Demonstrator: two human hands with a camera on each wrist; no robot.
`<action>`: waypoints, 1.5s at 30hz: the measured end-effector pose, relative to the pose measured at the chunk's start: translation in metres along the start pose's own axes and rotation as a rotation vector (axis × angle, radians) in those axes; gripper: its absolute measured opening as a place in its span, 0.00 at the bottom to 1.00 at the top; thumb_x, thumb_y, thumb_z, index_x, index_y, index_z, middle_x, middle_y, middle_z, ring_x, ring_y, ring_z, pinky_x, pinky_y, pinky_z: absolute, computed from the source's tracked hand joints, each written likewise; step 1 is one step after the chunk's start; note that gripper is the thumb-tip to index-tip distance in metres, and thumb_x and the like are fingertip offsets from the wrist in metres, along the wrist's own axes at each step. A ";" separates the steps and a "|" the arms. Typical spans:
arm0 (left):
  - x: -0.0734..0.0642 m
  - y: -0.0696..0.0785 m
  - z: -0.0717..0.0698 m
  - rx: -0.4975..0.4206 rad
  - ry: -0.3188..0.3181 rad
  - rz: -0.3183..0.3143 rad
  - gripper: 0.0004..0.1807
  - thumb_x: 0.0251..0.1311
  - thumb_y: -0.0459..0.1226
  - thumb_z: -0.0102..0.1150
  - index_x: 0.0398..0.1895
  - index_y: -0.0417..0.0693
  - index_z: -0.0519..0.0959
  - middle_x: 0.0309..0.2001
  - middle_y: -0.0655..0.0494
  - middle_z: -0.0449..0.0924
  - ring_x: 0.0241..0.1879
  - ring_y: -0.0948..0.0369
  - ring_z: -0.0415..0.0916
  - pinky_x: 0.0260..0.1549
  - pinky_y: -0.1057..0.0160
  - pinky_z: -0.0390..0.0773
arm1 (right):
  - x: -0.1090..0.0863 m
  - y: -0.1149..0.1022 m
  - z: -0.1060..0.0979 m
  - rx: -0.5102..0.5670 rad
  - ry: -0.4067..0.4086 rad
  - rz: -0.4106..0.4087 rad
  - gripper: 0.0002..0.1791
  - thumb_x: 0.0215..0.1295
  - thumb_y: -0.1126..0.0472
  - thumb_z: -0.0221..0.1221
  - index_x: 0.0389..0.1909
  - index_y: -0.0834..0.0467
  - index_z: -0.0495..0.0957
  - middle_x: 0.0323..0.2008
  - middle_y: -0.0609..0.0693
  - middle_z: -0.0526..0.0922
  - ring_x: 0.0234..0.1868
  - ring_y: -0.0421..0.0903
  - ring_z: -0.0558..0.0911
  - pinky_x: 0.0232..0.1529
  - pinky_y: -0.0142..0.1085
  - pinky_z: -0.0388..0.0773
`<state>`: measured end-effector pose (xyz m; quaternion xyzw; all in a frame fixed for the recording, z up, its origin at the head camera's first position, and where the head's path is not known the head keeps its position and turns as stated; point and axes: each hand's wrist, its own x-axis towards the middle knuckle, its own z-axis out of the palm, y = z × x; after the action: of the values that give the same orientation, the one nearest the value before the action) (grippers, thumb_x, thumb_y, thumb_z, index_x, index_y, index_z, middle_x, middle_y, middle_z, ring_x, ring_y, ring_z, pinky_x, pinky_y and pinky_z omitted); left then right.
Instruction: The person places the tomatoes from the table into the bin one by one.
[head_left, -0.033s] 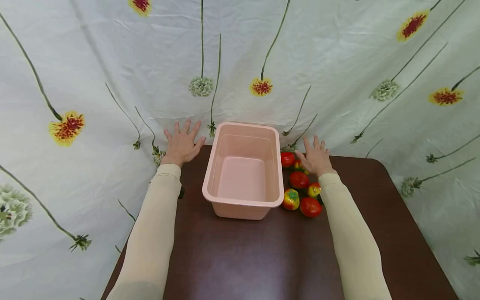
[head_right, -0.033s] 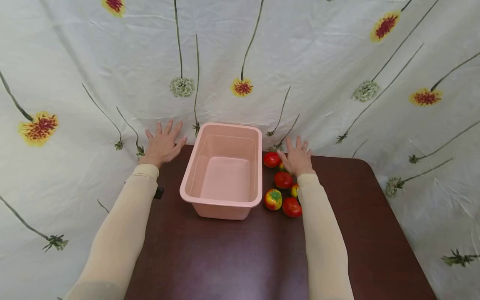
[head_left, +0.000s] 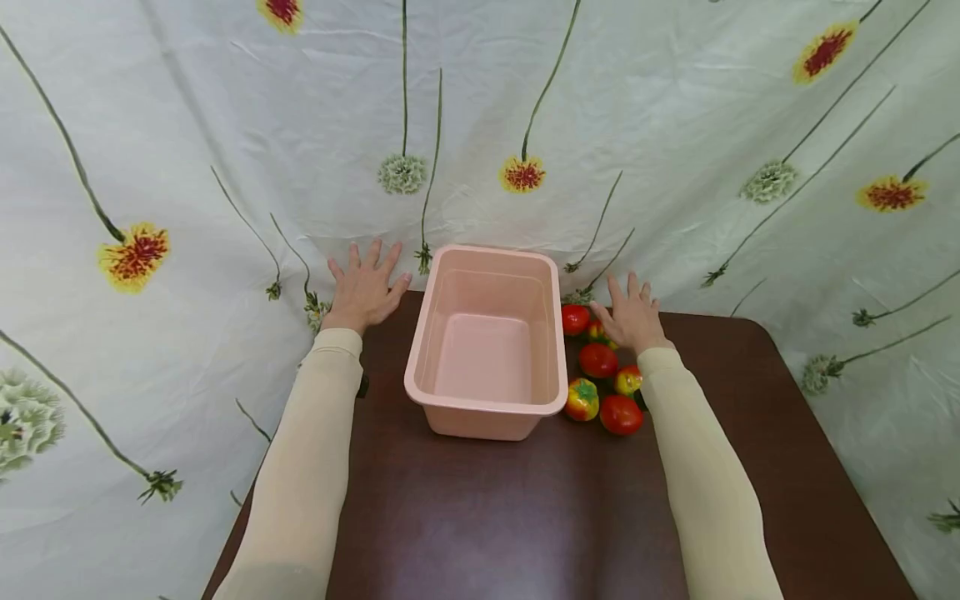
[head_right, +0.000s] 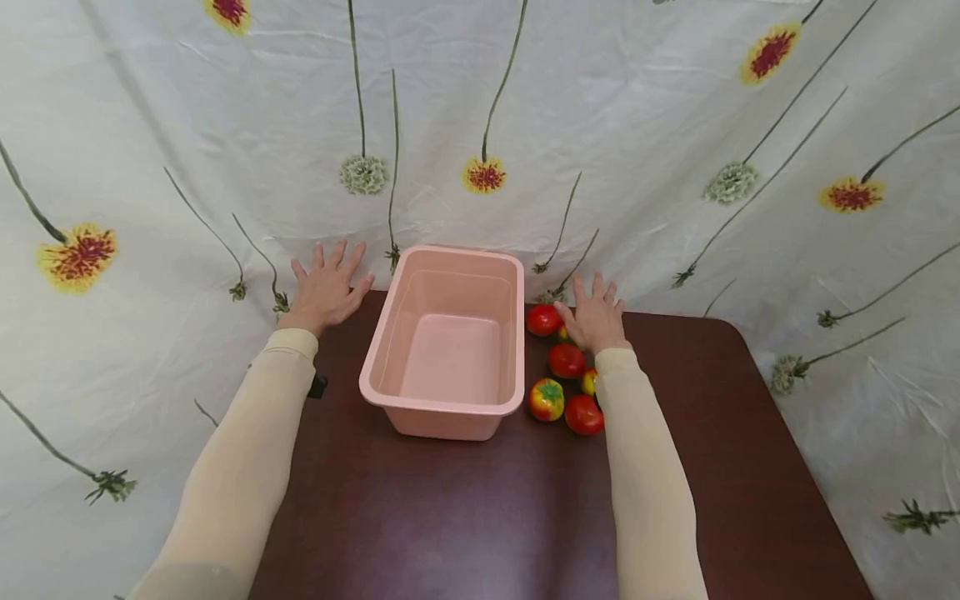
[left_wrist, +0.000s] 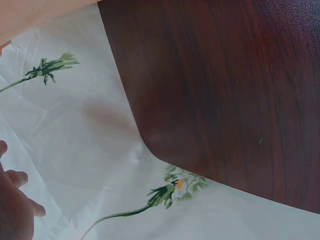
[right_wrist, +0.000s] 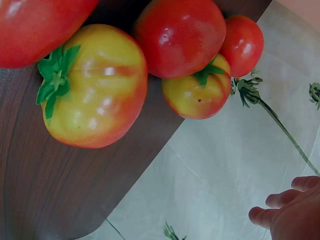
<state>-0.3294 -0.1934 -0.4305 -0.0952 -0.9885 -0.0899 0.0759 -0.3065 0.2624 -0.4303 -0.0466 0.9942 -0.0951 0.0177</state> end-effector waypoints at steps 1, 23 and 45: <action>0.000 0.000 0.000 -0.003 0.001 0.002 0.38 0.68 0.64 0.26 0.78 0.64 0.42 0.79 0.44 0.42 0.74 0.30 0.35 0.60 0.19 0.37 | 0.000 0.000 0.000 0.000 -0.003 0.001 0.40 0.73 0.38 0.39 0.77 0.55 0.42 0.76 0.70 0.36 0.73 0.76 0.41 0.68 0.71 0.46; -0.024 0.023 0.003 -0.460 -0.025 0.064 0.34 0.73 0.54 0.32 0.79 0.56 0.44 0.77 0.44 0.48 0.75 0.44 0.51 0.70 0.40 0.55 | -0.026 0.049 0.017 0.443 -0.174 0.069 0.44 0.71 0.33 0.36 0.75 0.61 0.50 0.73 0.65 0.58 0.72 0.65 0.59 0.70 0.61 0.56; -0.091 0.047 0.039 -1.361 0.152 0.038 0.26 0.70 0.31 0.44 0.71 0.40 0.62 0.29 0.56 0.70 0.27 0.63 0.70 0.30 0.70 0.75 | -0.094 0.121 0.082 1.096 -0.243 0.139 0.39 0.66 0.60 0.58 0.75 0.59 0.52 0.63 0.47 0.68 0.47 0.28 0.77 0.50 0.26 0.76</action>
<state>-0.2370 -0.1559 -0.4762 -0.1323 -0.7021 -0.6962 0.0698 -0.2197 0.3746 -0.5310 0.0244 0.7909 -0.5901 0.1599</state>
